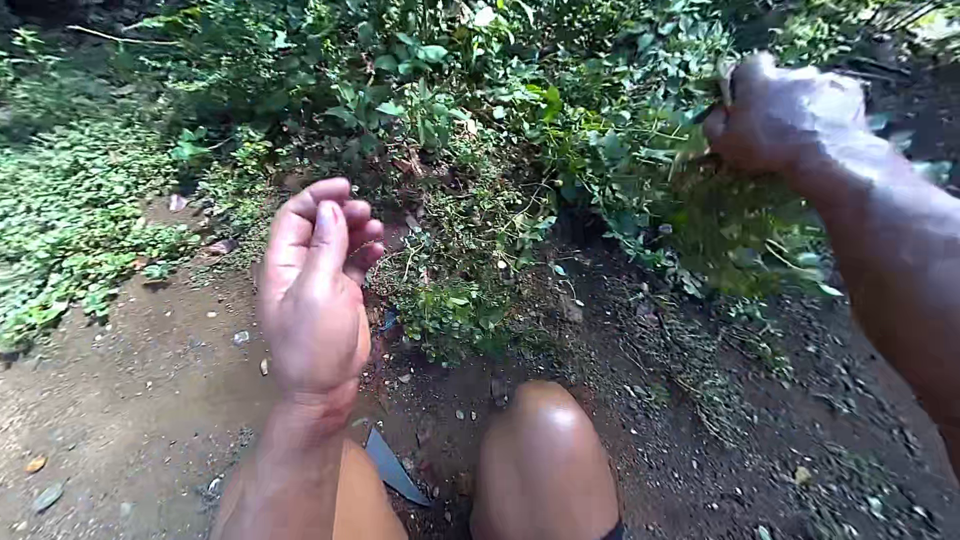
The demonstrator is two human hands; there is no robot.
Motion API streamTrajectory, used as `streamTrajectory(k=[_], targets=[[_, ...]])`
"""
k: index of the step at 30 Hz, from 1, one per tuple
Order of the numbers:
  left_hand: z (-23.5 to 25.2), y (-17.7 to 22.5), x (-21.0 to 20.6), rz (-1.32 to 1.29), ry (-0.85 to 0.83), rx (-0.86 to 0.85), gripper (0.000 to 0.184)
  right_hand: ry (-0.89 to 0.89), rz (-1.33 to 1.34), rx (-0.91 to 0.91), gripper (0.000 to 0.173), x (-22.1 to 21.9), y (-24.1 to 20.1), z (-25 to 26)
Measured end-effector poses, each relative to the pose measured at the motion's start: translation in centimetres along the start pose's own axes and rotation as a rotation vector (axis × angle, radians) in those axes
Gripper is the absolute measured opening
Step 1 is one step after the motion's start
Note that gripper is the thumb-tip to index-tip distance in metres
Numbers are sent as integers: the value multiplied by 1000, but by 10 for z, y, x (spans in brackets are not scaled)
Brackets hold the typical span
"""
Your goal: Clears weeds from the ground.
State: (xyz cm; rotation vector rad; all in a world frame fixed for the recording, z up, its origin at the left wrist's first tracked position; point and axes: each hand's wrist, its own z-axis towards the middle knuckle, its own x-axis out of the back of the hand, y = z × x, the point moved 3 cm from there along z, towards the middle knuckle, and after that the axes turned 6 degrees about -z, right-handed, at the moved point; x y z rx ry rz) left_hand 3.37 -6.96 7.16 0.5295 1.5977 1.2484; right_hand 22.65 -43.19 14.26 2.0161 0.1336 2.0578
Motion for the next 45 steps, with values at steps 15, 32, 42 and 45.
streamTrajectory(k=[15,32,42,45], targets=[[-5,-22,67,199,194,-25,25,-746,-81,599,32,-267,-160,-86],[30,-33,106,250,97,19,26,-1016,202,1486,45,-335,-349,-368],[37,-37,101,186,108,16,22,-988,190,1636,43,-338,-359,-363],[36,-38,97,177,90,12,22,-1000,166,1682,39,-340,-363,-363]])
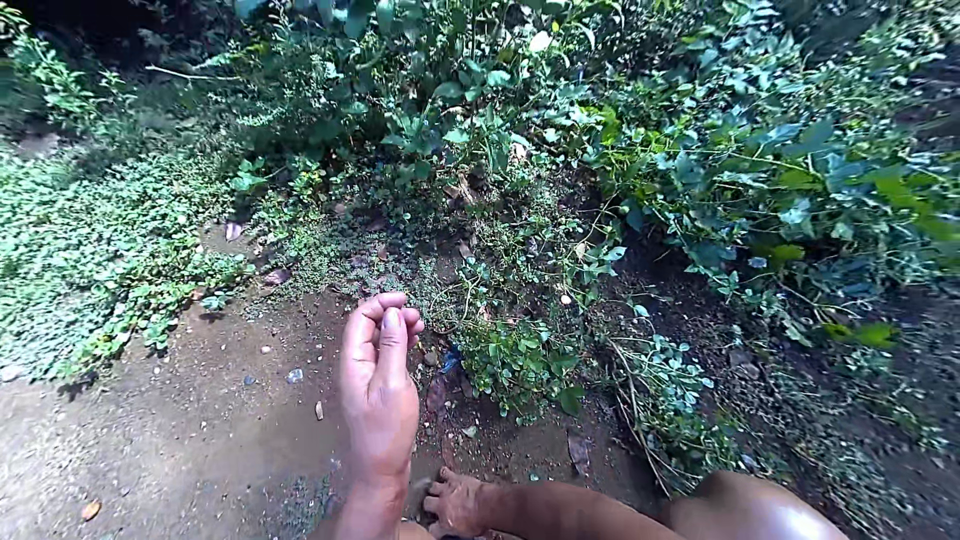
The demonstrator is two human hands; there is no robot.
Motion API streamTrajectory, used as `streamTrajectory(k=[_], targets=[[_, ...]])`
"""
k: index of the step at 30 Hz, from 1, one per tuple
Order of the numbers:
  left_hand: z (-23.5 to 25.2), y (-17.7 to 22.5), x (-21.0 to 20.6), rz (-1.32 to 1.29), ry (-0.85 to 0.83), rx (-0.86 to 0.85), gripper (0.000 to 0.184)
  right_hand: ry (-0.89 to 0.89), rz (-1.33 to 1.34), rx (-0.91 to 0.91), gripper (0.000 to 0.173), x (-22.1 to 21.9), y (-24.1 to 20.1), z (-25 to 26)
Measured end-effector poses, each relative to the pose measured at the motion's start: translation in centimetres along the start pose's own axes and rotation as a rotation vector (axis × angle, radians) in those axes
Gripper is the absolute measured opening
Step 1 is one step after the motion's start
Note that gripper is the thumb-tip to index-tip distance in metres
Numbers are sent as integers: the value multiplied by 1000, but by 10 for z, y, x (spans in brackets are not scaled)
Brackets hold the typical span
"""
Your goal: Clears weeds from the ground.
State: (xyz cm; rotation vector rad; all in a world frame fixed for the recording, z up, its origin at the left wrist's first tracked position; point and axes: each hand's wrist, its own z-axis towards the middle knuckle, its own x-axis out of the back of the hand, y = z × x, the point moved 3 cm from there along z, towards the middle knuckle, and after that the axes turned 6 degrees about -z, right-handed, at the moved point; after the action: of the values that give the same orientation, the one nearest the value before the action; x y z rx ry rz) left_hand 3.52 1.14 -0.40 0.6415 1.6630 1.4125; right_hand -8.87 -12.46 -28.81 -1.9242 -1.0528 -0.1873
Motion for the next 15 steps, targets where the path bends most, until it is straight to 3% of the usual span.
streamTrajectory(k=[9,13,15], targets=[[-2,-3,1,-5,12,28,22,-13,59,-143,35,5,14,-11],[0,-4,4,-14,24,39,24,-86,87,-186,36,3,30,-42],[0,-4,6,-28,20,40,24,9,231,-254,33,16,52,-72]])
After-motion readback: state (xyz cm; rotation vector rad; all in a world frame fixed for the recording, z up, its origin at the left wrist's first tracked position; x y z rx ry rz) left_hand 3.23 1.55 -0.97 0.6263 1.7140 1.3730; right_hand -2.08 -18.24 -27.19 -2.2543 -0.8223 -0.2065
